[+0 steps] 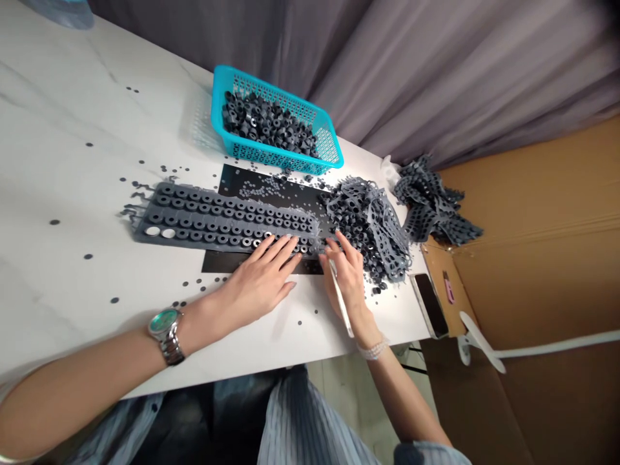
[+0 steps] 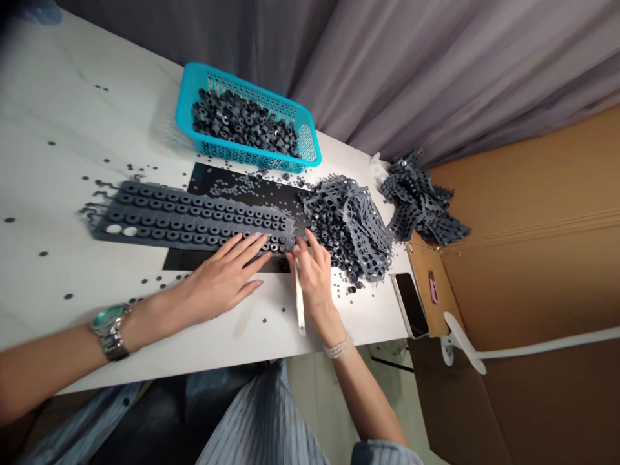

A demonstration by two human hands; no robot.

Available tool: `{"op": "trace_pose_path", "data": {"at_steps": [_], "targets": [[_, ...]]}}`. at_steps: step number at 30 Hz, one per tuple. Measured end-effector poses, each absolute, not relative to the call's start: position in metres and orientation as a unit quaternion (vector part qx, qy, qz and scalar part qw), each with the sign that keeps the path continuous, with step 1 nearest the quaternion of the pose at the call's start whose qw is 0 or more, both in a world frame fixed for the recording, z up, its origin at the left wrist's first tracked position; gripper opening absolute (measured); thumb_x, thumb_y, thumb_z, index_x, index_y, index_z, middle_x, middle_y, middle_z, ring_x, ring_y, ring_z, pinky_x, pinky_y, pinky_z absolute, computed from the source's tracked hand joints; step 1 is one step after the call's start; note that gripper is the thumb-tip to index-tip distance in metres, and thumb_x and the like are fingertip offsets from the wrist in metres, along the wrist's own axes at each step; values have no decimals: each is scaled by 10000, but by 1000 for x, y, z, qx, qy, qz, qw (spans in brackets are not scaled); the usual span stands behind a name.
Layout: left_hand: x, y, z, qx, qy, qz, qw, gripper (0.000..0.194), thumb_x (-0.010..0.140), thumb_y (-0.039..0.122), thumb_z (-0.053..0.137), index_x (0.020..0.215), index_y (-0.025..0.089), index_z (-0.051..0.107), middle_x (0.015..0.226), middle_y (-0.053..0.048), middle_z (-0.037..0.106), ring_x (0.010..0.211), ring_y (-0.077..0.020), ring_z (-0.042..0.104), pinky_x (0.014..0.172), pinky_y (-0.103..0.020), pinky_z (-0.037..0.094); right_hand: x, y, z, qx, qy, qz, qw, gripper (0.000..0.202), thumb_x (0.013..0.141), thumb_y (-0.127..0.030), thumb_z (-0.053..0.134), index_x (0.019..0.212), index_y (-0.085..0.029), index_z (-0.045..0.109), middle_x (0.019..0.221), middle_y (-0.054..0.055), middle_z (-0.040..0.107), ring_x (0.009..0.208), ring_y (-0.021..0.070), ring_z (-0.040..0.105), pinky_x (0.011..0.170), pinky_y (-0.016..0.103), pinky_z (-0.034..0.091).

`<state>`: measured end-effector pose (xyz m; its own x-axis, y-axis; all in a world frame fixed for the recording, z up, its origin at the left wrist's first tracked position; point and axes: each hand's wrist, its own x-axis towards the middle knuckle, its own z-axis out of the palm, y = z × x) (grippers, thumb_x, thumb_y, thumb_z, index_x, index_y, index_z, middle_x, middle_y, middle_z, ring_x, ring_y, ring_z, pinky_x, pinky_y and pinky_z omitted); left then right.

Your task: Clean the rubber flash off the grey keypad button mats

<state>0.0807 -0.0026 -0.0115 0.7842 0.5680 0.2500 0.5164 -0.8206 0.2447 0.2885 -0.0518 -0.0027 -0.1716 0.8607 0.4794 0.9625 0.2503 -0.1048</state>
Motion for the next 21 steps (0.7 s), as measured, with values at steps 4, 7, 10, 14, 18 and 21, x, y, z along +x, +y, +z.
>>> {"op": "trace_pose_path", "data": {"at_steps": [4, 7, 10, 14, 18, 21], "targets": [[80, -2, -13, 942, 284, 160, 76, 464, 985, 314, 425, 1380, 94, 531, 1541, -190, 386, 1441, -318, 336, 1191, -502, 249, 287, -54, -1, -583, -769, -137, 224, 136, 961, -165, 522, 1079, -207, 574, 1259, 150, 666, 1360, 287, 475, 982, 469, 431], [80, -3, -13, 943, 285, 158, 73, 464, 988, 317, 418, 1380, 98, 532, 1547, -188, 376, 1439, -315, 341, 1186, -499, 263, 292, -52, 0, -603, -748, -150, 231, 141, 960, -166, 523, 1080, -207, 584, 1235, 140, 680, 1333, 280, 501, 974, 455, 422], [81, -4, -14, 941, 289, 161, 70, 459, 987, 318, 420, 1370, 98, 546, 1539, -186, 391, 1432, -317, 354, 1187, -499, 262, 295, -48, 0, -595, -760, -129, 227, 141, 962, -173, 523, 1075, -209, 599, 1187, 121, 704, 1301, 262, 533, 971, 432, 418], [81, -4, -13, 938, 293, 173, 71, 450, 982, 318, 432, 1348, 93, 566, 1522, -186, 418, 1421, -316, 374, 1188, -500, 265, 290, -42, -1, -560, -796, -104, 204, 139, 968, -180, 522, 1074, -217, 604, 1178, 100, 717, 1286, 236, 552, 977, 411, 413], [82, -4, -12, 939, 291, 167, 73, 457, 985, 325, 431, 1354, 89, 560, 1524, -188, 412, 1421, -317, 373, 1186, -501, 271, 286, -39, -3, -552, -804, -111, 193, 124, 976, -193, 513, 1070, -207, 593, 1177, 104, 720, 1274, 240, 565, 966, 407, 422], [82, -4, -12, 941, 291, 157, 73, 465, 986, 325, 430, 1367, 87, 548, 1532, -191, 400, 1428, -321, 361, 1187, -503, 266, 288, -39, -4, -543, -808, -121, 195, 118, 979, -196, 511, 1074, -198, 582, 1172, 112, 721, 1254, 242, 582, 956, 407, 428]]}}
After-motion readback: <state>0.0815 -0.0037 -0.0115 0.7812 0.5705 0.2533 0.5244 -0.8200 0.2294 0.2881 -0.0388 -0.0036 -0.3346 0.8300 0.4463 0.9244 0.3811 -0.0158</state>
